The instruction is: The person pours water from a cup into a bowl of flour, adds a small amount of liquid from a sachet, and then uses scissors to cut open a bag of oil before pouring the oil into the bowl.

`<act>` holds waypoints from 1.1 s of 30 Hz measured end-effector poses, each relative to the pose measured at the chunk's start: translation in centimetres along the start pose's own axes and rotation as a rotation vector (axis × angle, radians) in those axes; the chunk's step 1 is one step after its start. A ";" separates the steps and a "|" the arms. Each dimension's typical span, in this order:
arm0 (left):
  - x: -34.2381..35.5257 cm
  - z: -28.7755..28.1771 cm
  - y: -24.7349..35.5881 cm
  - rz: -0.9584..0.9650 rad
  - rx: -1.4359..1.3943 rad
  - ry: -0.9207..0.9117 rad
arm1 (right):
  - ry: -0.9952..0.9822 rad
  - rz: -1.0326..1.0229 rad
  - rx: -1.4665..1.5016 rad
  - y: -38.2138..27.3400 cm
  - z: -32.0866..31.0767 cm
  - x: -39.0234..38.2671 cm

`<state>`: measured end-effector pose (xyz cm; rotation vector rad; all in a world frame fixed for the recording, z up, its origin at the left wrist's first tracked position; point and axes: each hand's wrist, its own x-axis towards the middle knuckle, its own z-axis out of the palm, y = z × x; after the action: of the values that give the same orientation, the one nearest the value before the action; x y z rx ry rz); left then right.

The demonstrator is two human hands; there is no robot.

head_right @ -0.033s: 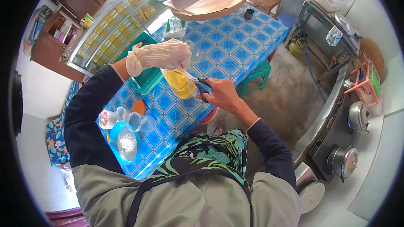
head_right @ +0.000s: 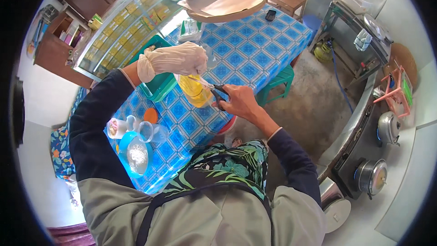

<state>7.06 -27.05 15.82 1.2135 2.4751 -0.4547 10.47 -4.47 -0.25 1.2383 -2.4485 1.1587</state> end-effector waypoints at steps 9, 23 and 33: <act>0.2 0.5 -0.2 0.008 -0.346 0.229 | -0.121 -0.037 0.036 1.0 0.6 1.1; -0.9 9.1 -3.9 0.017 -0.669 0.343 | 0.072 -0.074 0.101 -0.5 4.6 0.7; -1.1 1.2 -0.1 -0.088 -0.582 0.267 | 0.153 -0.034 0.070 -0.9 4.6 0.5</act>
<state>7.78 -28.35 15.27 0.9673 2.6054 0.4162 11.69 -8.37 -2.68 1.1585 -2.2856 1.2897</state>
